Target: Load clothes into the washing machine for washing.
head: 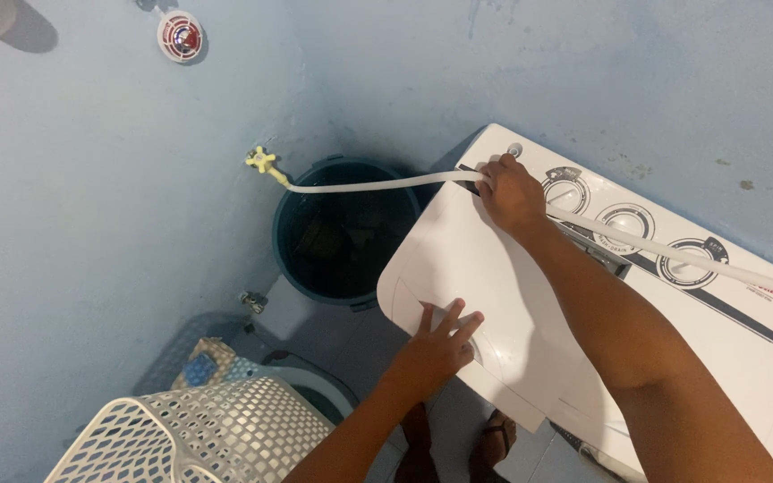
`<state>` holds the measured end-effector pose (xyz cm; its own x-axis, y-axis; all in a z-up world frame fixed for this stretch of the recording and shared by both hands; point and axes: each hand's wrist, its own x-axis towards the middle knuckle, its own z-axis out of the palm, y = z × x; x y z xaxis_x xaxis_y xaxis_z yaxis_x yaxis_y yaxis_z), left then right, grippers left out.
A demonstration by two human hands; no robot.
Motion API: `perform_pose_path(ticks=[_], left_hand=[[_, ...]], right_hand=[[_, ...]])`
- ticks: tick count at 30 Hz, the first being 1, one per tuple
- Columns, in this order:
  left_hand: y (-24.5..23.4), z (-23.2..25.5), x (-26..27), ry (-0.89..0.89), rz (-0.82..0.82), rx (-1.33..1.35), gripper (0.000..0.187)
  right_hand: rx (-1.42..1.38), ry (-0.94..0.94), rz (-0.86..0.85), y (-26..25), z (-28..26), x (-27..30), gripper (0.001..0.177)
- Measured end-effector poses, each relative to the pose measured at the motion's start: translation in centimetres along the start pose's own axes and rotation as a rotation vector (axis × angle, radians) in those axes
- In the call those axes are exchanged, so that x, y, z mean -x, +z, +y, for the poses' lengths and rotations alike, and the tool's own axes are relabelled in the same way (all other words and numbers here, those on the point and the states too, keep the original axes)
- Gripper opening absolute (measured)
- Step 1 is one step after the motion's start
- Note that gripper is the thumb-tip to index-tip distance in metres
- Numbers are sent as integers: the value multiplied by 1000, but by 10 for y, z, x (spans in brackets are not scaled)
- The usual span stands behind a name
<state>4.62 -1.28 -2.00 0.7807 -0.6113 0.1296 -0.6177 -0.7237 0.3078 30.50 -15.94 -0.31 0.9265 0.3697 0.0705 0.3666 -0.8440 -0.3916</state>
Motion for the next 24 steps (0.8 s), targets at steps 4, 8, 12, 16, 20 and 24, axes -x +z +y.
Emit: perform_pose_path(ticks=[4, 8, 12, 16, 20, 24], left_hand=[[4, -4, -5, -10, 4, 15, 11], [16, -6, -9, -2, 49, 31, 10], [6, -3, -9, 3, 35, 32, 10], [7, -3, -7, 14, 43, 6, 9], [19, -6, -11, 51, 21, -65, 8], [10, -5, -10, 30, -83, -14, 10]], right_hand=[[-39, -38, 18, 1, 1, 2, 29], [54, 17, -116, -3, -3, 6, 26], [39, -56, -109, -6, -1, 18, 25], [43, -53, -25, -16, -19, 61, 29], [-320, -36, 140, -27, -29, 136, 29], [-432, 258, -72, -54, -42, 209, 27]])
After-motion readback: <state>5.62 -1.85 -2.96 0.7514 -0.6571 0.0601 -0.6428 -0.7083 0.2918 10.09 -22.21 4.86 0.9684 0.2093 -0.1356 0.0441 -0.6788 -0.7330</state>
